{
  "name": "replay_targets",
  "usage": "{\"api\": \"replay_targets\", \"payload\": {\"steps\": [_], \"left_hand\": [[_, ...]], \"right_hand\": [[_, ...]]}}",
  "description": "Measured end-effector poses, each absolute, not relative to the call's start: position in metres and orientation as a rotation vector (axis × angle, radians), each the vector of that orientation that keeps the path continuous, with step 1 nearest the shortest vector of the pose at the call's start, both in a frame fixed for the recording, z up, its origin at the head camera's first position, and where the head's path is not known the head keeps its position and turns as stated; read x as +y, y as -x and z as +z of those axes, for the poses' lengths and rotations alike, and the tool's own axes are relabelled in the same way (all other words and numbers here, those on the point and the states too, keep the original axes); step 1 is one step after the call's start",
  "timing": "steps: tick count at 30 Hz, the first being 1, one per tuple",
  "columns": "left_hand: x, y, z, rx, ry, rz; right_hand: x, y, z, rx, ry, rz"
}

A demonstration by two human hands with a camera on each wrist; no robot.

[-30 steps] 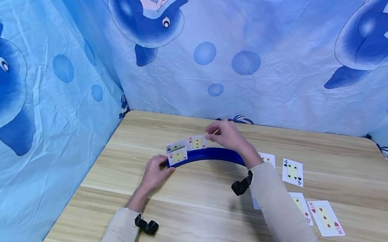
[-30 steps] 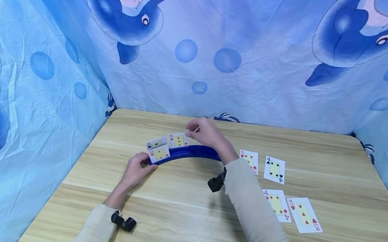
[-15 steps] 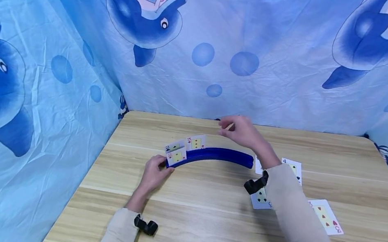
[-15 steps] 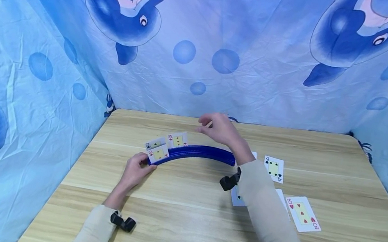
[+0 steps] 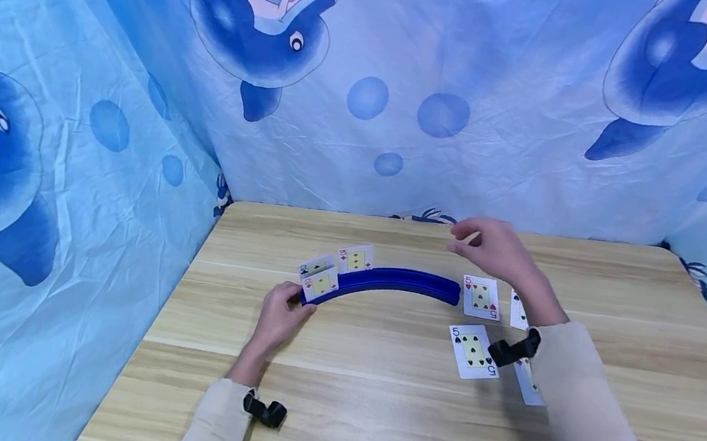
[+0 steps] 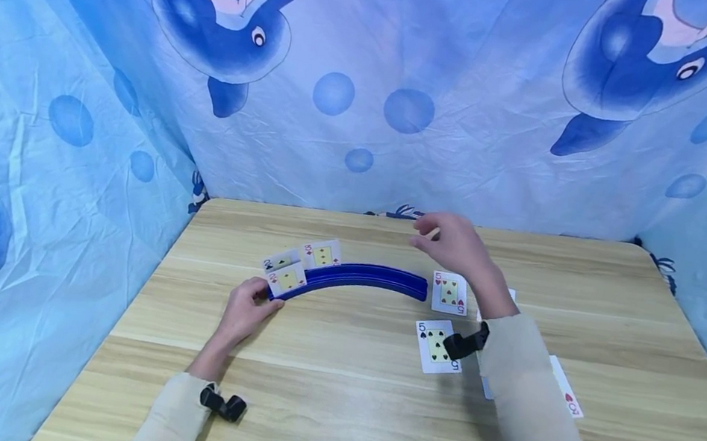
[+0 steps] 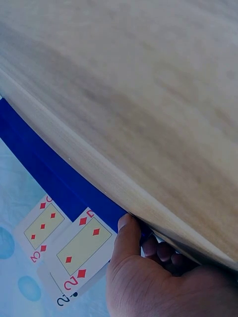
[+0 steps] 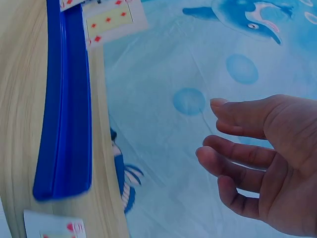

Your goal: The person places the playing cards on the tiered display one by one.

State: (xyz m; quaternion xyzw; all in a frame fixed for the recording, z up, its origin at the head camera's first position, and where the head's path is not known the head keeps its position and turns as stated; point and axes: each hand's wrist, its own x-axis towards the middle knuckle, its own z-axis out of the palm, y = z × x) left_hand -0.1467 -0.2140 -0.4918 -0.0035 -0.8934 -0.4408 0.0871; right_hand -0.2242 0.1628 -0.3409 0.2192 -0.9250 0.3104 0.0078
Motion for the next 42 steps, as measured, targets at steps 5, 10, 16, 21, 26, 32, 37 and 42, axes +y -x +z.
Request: {"api": "replay_targets", "payload": {"steps": [5,10,16,21,26,32,37,42], "left_hand": [[-0.214,0.148,-0.492,-2.677,0.011,-1.303],[-0.214,0.148,-0.492,-2.686,0.006,-1.300],[-0.213,0.149,-0.490,-2.672,0.030,-1.298],[-0.214,0.148,-0.490,-2.680,0.031,-1.292],[-0.214,0.148,-0.490,-2.673,0.030,-1.296],[-0.216,0.148,-0.491,-2.671,0.029,-1.289],[-0.216,0.147,-0.491,-2.674,0.023,-1.286],[-0.216,0.147,-0.492,-2.672,0.018,-1.304]], "right_hand": [[0.185,0.216,-0.344,-2.915,-0.577,0.958],[0.203,0.210,-0.350,-2.943,-0.508,0.954],[0.222,0.201,-0.357,-2.967,-0.492,0.936],[0.241,0.192,-0.366,-3.019,-0.429,0.939],[0.262,0.183,-0.375,-3.045,-0.393,0.899],[0.283,0.171,-0.385,-3.053,-0.357,0.831],[0.297,0.163,-0.391,-3.082,-0.327,0.806],[0.309,0.153,-0.398,-3.105,-0.305,0.813]]}}
